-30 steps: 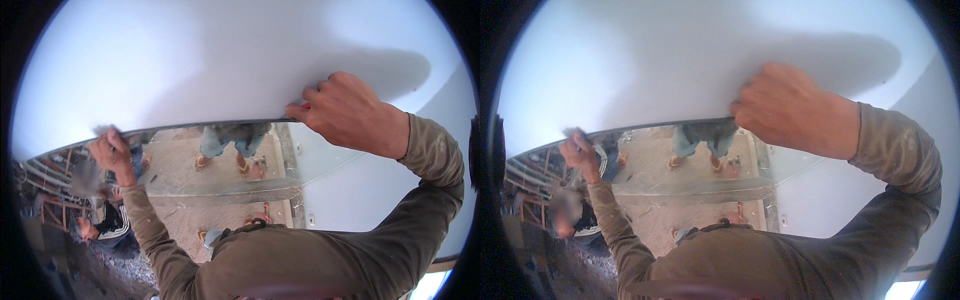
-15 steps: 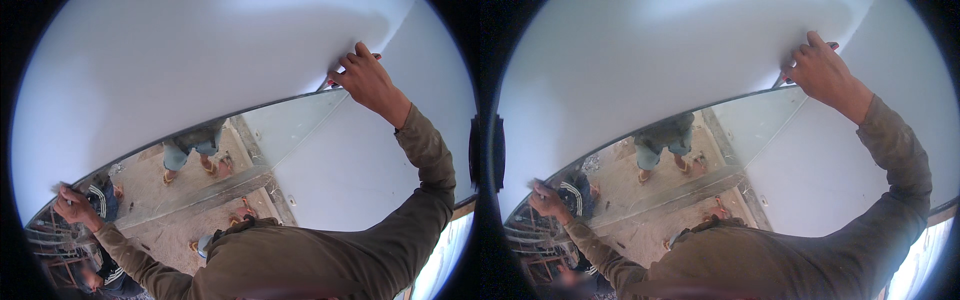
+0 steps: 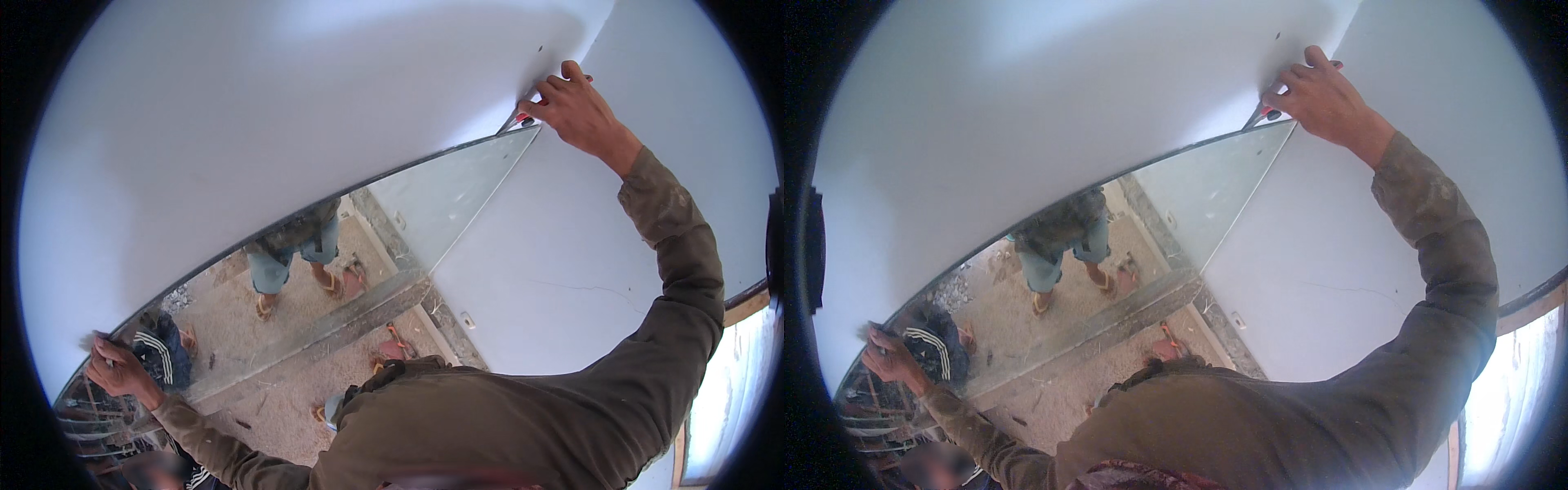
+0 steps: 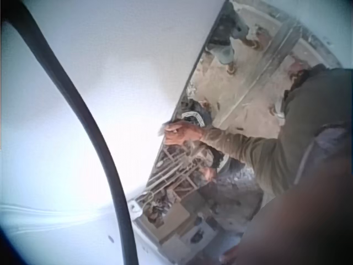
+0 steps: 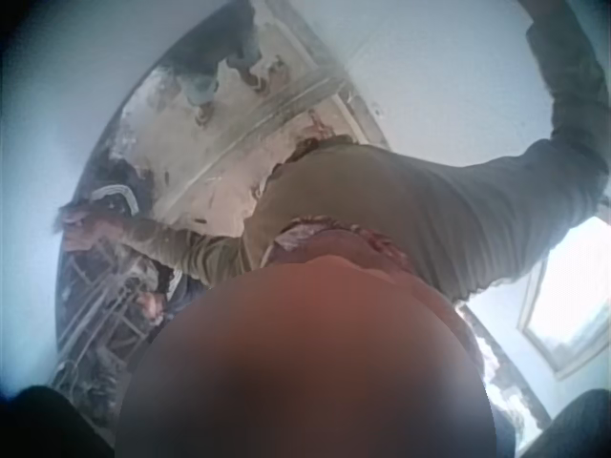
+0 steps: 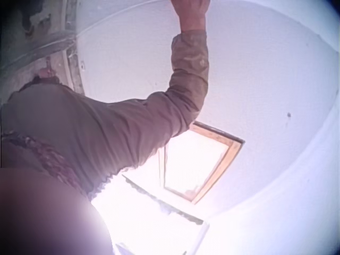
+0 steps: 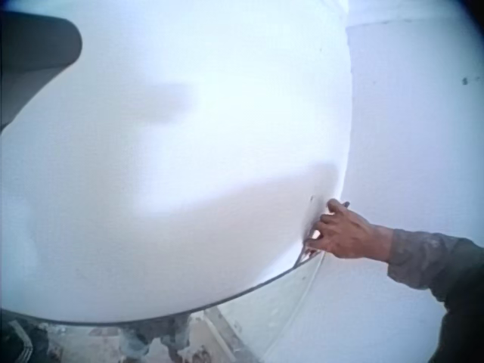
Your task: The person uses a red-handled utility knife to score and cut a large mirror mounted on a wall. They repeatedly score the mirror's edge and surface, then break off sections. The person works methodically along the mirror's perimeter, removing pieces as they go.
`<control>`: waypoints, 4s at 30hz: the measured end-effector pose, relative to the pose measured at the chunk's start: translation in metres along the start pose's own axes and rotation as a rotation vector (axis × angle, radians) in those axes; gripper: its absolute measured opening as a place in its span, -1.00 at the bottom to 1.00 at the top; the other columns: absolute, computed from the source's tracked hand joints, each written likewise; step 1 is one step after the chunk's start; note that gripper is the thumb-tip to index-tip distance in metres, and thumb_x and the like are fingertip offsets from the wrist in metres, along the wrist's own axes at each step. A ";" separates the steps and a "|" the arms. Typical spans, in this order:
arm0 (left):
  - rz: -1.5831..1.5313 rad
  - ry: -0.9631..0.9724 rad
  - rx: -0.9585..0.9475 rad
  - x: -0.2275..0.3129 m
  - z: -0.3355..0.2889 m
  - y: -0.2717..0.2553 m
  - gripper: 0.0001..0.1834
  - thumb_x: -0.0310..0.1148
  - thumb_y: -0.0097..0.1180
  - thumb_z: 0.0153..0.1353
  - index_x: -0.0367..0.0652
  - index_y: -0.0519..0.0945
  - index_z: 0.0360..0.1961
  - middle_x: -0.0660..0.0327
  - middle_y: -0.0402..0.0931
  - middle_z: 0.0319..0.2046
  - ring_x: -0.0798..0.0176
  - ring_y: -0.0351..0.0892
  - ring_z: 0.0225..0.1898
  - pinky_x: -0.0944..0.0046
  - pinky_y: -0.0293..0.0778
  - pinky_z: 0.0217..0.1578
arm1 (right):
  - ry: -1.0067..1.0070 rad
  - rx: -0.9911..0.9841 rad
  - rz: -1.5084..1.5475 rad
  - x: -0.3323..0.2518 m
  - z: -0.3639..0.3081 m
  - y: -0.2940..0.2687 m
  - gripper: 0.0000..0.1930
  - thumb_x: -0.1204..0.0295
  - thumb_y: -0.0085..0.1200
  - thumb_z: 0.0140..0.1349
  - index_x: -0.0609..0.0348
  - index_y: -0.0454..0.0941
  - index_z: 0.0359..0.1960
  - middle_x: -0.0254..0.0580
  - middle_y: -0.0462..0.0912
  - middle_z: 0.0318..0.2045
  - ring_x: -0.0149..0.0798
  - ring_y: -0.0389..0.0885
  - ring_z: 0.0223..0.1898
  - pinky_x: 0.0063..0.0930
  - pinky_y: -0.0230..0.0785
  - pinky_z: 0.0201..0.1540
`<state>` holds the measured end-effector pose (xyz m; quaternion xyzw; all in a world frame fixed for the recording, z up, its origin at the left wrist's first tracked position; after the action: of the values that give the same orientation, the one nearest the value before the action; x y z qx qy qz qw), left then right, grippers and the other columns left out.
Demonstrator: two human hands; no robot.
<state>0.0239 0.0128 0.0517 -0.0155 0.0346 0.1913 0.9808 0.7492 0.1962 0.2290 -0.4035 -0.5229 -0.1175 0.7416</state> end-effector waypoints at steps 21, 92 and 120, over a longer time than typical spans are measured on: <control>-0.082 -0.032 -0.016 0.008 0.002 -0.003 -0.69 -0.28 0.19 0.47 -0.34 0.75 -0.29 0.11 0.61 -0.45 0.12 0.55 -0.42 0.11 0.49 -0.44 | 0.033 0.010 -0.094 0.012 -0.016 0.044 -0.96 0.39 0.20 0.22 -0.05 0.69 -0.36 -0.37 0.68 -0.35 -0.34 0.64 -0.14 -0.28 0.28 0.09; -0.045 -0.027 0.073 0.014 0.011 -0.003 -0.61 -0.24 0.23 0.46 -0.28 0.70 -0.48 0.20 0.48 -0.58 0.25 0.41 -0.58 0.20 0.36 -0.63 | -0.089 0.090 0.109 -0.032 0.027 -0.026 -0.93 0.43 0.23 0.20 -0.07 0.70 -0.30 -0.38 0.69 -0.34 -0.36 0.63 -0.11 -0.22 0.21 0.25; 0.036 0.025 0.102 -0.002 0.000 0.006 -0.70 -0.25 0.28 0.41 -0.25 0.77 -0.40 0.23 0.55 -0.59 0.22 0.49 -0.58 0.19 0.44 -0.60 | -0.075 0.055 -0.060 -0.010 0.008 0.010 -0.86 0.33 0.23 0.25 -0.11 0.68 -0.16 -0.36 0.70 -0.27 -0.28 0.65 -0.08 -0.14 0.20 0.30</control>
<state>0.0196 0.0176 0.0521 0.0326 0.0566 0.2068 0.9762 0.7456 0.2057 0.2164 -0.3711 -0.5652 -0.1102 0.7285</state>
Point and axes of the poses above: each hand's wrist, its own z-axis towards the middle knuckle, its own y-axis out of the palm, x = y × z, the point moved 4 cm from there along z, towards the middle knuckle
